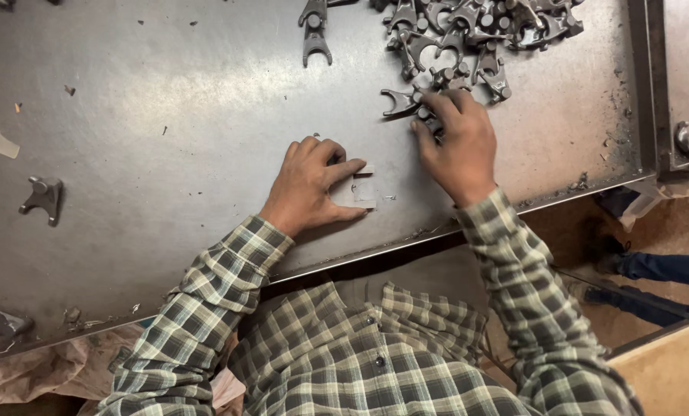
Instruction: The person repeatedly picks small metal parts from a pile on a metal table and rubs each one against a small abrasive block to smooth edges. The person places the finished parts back on the table. The task continues throughout the clip.
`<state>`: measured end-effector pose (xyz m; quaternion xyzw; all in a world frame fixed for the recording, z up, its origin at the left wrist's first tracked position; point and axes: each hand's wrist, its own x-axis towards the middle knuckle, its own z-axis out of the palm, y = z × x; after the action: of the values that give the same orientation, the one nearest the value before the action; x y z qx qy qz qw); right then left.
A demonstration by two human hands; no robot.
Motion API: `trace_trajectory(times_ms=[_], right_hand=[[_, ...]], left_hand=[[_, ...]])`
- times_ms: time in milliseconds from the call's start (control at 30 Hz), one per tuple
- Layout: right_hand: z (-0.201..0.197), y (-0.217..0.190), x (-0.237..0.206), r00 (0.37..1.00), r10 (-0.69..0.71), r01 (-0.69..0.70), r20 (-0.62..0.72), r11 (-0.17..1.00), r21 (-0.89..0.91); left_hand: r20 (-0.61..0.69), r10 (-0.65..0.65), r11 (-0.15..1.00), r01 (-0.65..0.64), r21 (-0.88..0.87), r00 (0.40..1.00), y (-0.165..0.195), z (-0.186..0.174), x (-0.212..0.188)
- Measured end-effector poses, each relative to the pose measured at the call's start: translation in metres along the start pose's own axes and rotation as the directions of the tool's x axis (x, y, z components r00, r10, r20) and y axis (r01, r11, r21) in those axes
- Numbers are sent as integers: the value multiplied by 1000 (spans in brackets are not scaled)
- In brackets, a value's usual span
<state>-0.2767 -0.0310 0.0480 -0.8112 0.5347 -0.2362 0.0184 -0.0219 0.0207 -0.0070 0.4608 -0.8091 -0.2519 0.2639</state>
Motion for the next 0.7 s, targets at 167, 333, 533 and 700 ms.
trace_trajectory(times_ms=[167, 333, 533, 700], right_hand=[[2, -2, 13, 991, 63, -60, 119, 998, -29], [-15, -6, 0, 977, 78, -111, 197, 980, 165], [-24, -32, -42, 972, 155, -195, 178, 952, 237], [-10, -35, -54, 964, 246, -260, 97, 949, 178]], left_hand=[[-7, -6, 1000, 6, -2, 1000, 0, -1, -1], [-13, 1, 1000, -1, -3, 1000, 0, -1, 0], [-27, 12, 1000, -12, -1, 1000, 0, -1, 0], [-12, 2, 1000, -2, -2, 1000, 0, -3, -1]])
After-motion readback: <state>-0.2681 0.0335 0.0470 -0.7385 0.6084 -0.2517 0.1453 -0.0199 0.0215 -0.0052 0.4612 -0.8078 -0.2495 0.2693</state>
